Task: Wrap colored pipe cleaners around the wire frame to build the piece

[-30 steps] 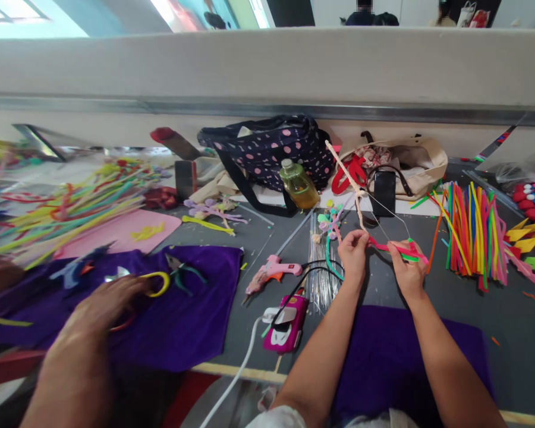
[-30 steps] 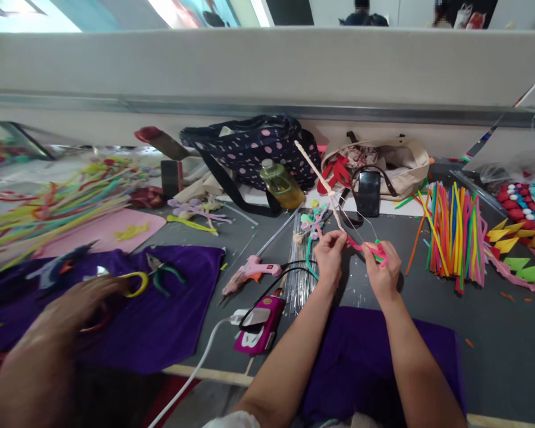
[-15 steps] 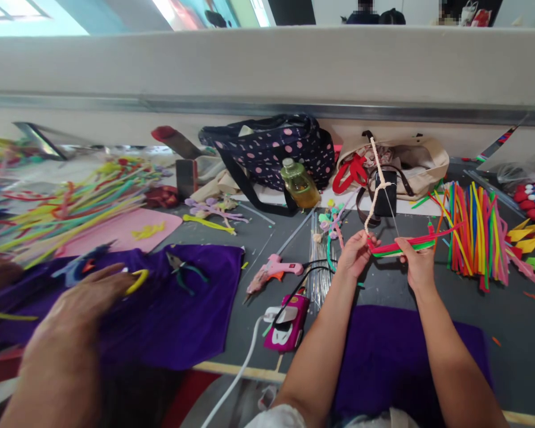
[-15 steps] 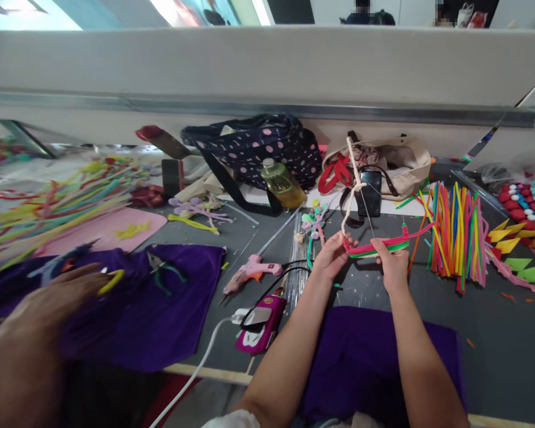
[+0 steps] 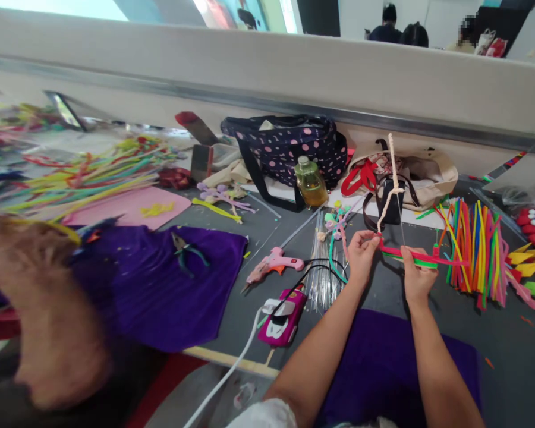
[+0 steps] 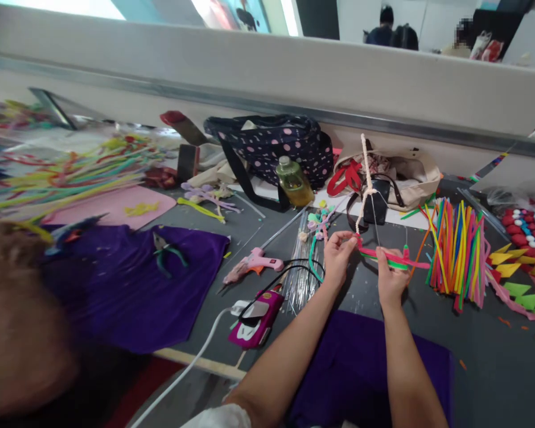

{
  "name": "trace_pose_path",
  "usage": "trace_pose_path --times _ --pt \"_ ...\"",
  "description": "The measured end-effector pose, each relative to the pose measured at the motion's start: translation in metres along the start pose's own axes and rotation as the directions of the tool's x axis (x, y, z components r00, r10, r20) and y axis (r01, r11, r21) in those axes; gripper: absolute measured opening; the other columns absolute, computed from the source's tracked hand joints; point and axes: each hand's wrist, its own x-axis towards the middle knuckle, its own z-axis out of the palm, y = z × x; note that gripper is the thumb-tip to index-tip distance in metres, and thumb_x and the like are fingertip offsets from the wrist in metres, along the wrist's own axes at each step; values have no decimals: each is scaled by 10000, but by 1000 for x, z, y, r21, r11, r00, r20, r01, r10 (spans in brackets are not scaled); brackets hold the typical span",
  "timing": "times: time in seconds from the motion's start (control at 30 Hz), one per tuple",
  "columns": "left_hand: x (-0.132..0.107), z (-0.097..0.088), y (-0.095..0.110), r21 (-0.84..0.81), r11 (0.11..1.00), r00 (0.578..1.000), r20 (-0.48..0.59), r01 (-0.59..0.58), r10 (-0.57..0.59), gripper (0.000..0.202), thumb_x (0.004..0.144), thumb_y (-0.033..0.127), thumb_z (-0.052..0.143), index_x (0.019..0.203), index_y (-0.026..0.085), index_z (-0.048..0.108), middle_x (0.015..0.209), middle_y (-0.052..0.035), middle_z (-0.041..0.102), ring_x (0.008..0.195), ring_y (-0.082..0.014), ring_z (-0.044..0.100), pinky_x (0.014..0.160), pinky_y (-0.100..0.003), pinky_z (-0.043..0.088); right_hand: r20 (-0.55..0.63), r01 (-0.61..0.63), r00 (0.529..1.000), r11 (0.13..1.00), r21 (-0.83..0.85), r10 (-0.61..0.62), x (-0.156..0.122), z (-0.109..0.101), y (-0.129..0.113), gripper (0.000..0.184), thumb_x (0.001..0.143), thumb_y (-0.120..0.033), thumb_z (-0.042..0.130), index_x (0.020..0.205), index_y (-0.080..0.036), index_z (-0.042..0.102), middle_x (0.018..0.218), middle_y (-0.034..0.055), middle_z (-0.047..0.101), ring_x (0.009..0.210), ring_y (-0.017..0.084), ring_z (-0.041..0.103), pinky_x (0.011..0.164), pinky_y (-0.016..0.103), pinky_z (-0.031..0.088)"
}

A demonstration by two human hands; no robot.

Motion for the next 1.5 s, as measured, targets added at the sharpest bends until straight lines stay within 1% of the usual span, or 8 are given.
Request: trace_pose_path --times 0.13,0.23,0.33,0.8,0.97,1.23,1.37,1.5 --pt "0 6 -3 178 971 986 -27 -160 167 249 675 272 768 830 159 610 777 -18 638 682 -120 615 624 -229 482 87 324 946 932 -162 -314 -6 0 -9 186 903 -273 567 809 -165 685 743 45 663 702 143 613 696 291 491" --pt "3 5 -7 258 943 972 -50 -211 231 185 708 269 733 805 162 617 739 -11 627 642 -113 582 589 -226 459 187 461 884 864 -201 -428 -9 2 -15 140 913 -237 558 859 -170 668 733 40 643 692 135 584 690 279 470" --pt "6 4 -11 295 928 967 -45 -227 251 160 724 276 713 793 163 624 724 -11 628 626 -115 576 583 -233 456 219 521 849 830 -201 -480 -10 3 -19 112 914 -227 560 893 -173 657 725 40 629 694 140 568 686 278 456" --pt "7 8 -8 163 985 996 -69 -52 64 135 668 254 714 680 169 609 588 16 604 514 -127 598 496 -219 440 209 487 869 850 -199 -449 -10 3 -14 185 933 -269 513 903 -177 671 739 60 626 717 159 567 697 298 449" --pt "4 7 -7 274 955 993 -18 -111 121 107 705 251 699 723 170 632 675 -6 624 562 -127 596 557 -233 443 178 495 868 839 -226 -464 -7 3 -13 166 931 -251 520 887 -184 666 723 48 614 691 154 551 690 295 450" --pt "0 4 5 556 755 937 168 -347 307 57 733 152 652 736 206 635 747 4 553 618 -110 510 641 -233 376 213 548 834 811 -206 -509 -9 4 -6 132 917 -223 541 934 -176 664 762 58 634 728 162 561 687 292 437" --pt "2 4 4 576 758 949 128 -307 288 109 678 100 645 677 207 625 678 8 538 596 -120 481 624 -232 365 228 538 839 816 -210 -495 -10 3 -6 157 926 -245 525 923 -181 669 762 64 635 733 168 567 695 300 442" --pt "8 1 -2 526 825 977 65 -207 204 73 640 126 652 658 196 641 622 11 565 570 -117 498 583 -223 367 204 482 872 856 -186 -446 -10 4 -7 171 921 -263 534 901 -185 685 750 64 644 724 170 586 704 308 466"
